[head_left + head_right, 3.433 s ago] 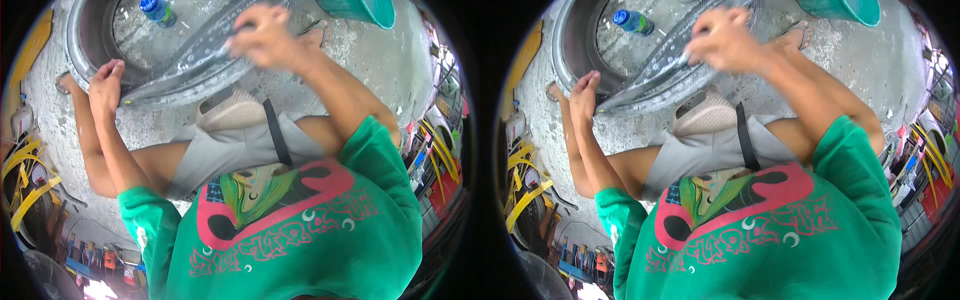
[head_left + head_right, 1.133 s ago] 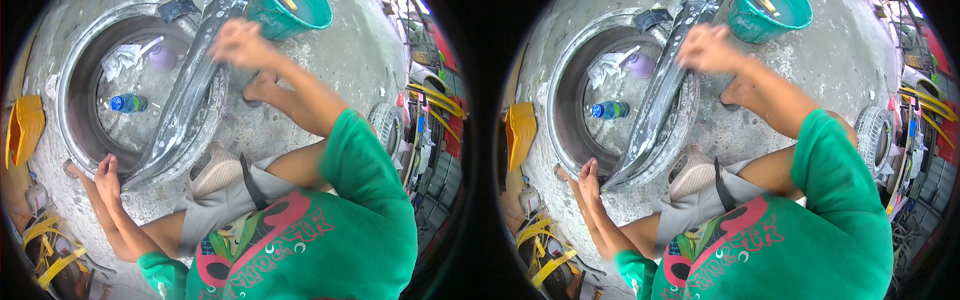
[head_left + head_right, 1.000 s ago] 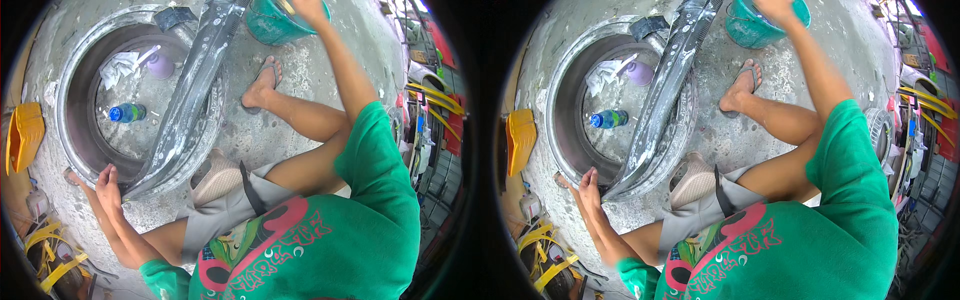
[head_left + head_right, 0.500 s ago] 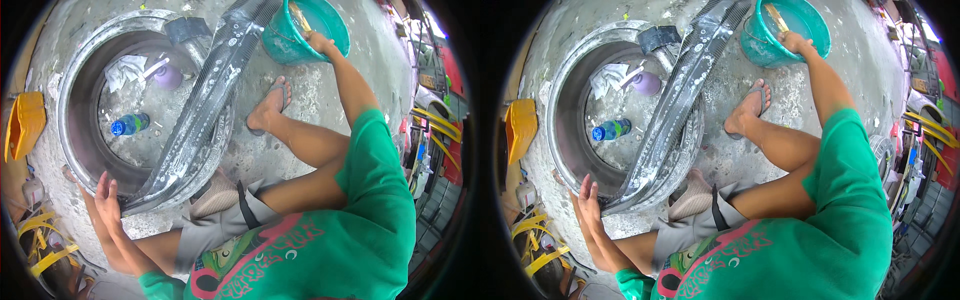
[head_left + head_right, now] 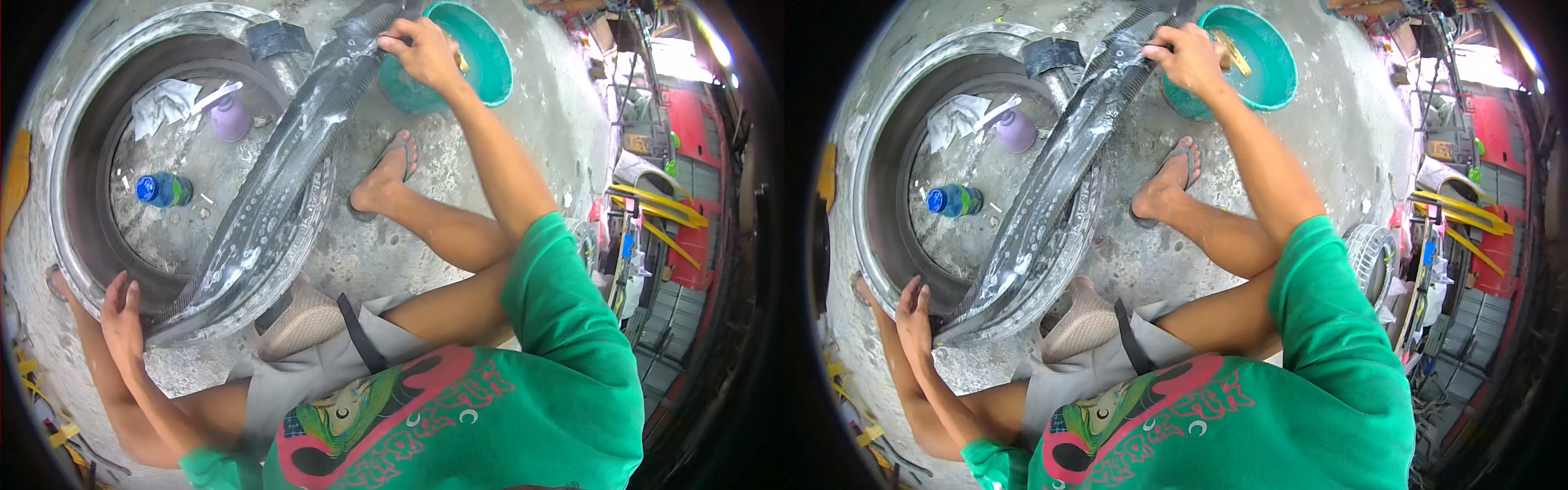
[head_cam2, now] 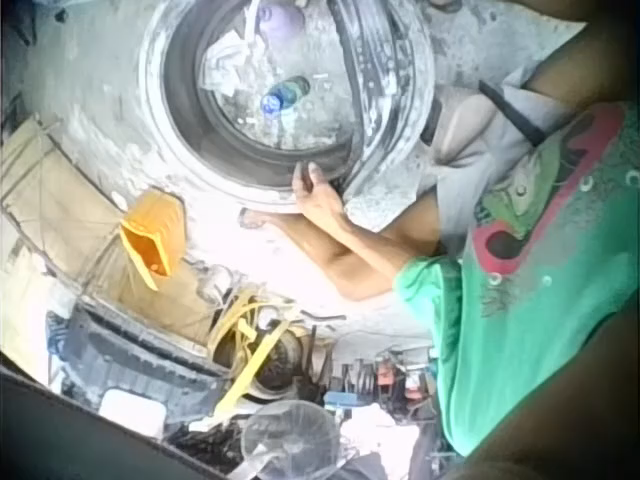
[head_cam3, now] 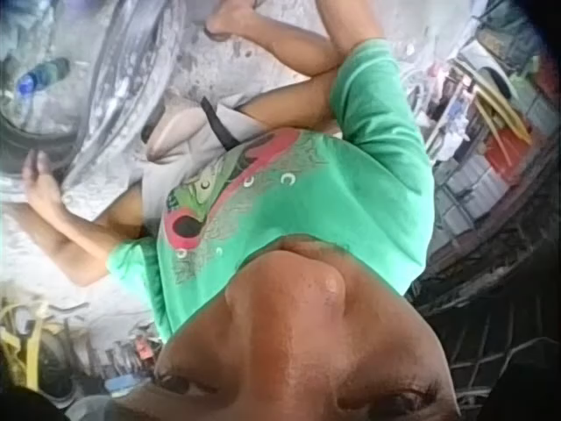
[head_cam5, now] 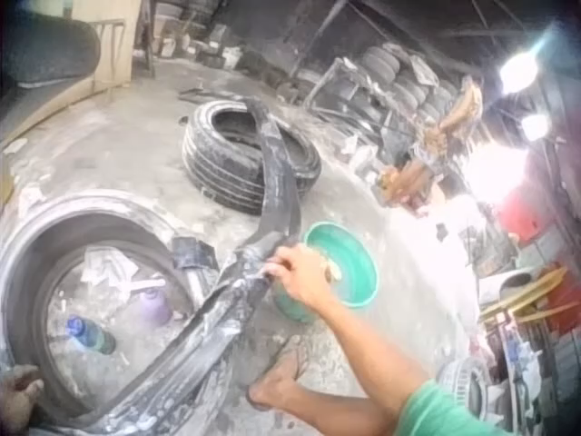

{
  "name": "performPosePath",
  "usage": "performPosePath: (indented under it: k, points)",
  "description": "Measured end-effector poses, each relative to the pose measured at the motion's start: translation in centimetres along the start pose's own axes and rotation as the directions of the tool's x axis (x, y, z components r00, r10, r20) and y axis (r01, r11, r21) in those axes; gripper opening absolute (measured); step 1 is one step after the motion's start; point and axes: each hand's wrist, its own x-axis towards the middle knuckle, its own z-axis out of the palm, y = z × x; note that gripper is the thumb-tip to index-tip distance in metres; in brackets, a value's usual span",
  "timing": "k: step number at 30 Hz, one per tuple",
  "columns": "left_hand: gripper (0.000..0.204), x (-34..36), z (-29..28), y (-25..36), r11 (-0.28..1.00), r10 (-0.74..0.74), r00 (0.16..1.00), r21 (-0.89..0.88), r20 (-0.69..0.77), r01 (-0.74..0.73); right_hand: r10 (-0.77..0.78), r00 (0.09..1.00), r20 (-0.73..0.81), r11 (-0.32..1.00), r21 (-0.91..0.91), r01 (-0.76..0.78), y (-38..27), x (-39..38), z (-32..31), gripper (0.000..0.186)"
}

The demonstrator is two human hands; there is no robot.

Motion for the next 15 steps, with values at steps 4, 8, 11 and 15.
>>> performPosePath:
  k: [4,8,11,15]
  points:
    - [0.046,-0.4,-0.2,-0.7,0.999,-0.022,0.999,0.034,-0.030,0.023,0.444,0.891,-0.094,0.866,0.302,-0.400,-1.1,-1.2,4.3,0.026]
    - [0.043,-0.1,0.0,-1.2,1.000,-0.018,1.000,-0.012,-0.011,0.018,0.334,0.882,-0.332,0.923,0.308,-0.233,-2.5,-3.1,5.5,0.033]
    - [0.044,0.4,0.5,-1.0,1.000,-0.014,1.000,0.024,-0.008,0.014,0.327,0.879,-0.348,0.930,0.285,-0.234,-2.1,-3.4,4.9,0.035]
    - [0.045,-1.4,-0.8,-2.2,0.998,-0.042,0.998,-0.053,-0.047,0.039,0.077,0.935,-0.346,0.992,0.122,-0.036,-8.9,-6.6,7.0,0.029]
